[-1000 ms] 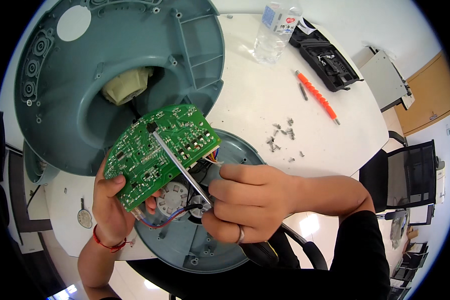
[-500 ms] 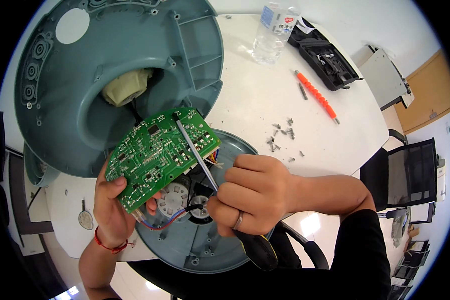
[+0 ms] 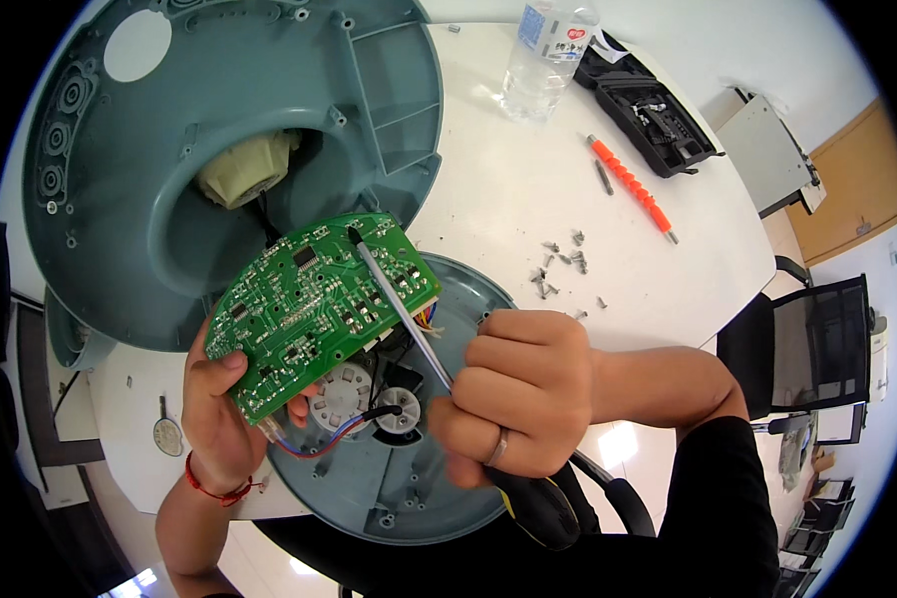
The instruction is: The person holds a green circuit board and uses a screwdriver to probe and adjust components on its surface. The board is held over the open housing of a disassembled appliance while the person works on the electronics.
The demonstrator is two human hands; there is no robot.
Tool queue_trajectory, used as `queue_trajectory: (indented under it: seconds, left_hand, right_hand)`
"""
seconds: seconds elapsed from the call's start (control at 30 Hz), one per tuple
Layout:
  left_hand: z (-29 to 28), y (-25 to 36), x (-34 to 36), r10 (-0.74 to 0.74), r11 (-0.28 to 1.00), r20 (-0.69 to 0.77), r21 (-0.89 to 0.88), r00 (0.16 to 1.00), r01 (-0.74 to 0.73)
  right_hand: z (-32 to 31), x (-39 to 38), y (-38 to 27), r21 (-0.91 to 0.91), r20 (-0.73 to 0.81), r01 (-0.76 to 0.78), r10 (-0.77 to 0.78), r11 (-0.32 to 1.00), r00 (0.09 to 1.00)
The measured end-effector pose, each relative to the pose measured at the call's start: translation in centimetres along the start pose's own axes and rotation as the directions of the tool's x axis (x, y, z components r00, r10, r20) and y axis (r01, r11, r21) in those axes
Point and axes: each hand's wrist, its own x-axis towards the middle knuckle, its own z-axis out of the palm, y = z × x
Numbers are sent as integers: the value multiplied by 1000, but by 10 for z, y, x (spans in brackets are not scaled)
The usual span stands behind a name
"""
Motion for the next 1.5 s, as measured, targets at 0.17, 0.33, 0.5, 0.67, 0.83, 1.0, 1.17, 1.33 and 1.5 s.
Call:
queue_trajectory:
  seconds: [0.17,0.33,0.5,0.67,0.83,1.0,1.17,1.33,1.5]
  left_hand:
    - [0,0,-1,15,1000,-19,-8,1000,-15]
    - [0,-1,1,11,1000,-24,-15,1000,-12]
    - [-2,-1,1,11,1000,-6,-28,1000,-11]
    - [-3,-1,0,19,1000,22,-22,1000,-18]
    - [-7,-3,1,23,999,48,-33,999,-21]
    - [-3,-1,-1,-9,999,-26,-41,1000,8]
    - [0,0,1,2,999,-13,-51,1000,-3]
    - [0,-1,0,3,999,-39,-54,999,-6]
    - [2,-2,0,18,998,-66,62,998,-14]
  right_hand:
    - [-3,-2,2,-9,-36,43,-43,999,998]
    - [-6,-2,2,22,-9,55,-55,998,998]
    - [1,1,1,118,27,121,-125,986,992]
    - [7,0,-6,247,98,190,-220,950,971]
    - [10,2,-5,264,94,187,-218,946,971]
    - [9,0,-4,207,87,163,-184,965,979]
    - [7,0,-2,135,33,145,-151,980,988]
    - [5,-2,-3,131,33,158,-164,979,986]
    - [0,-2,0,109,35,109,-113,988,993]
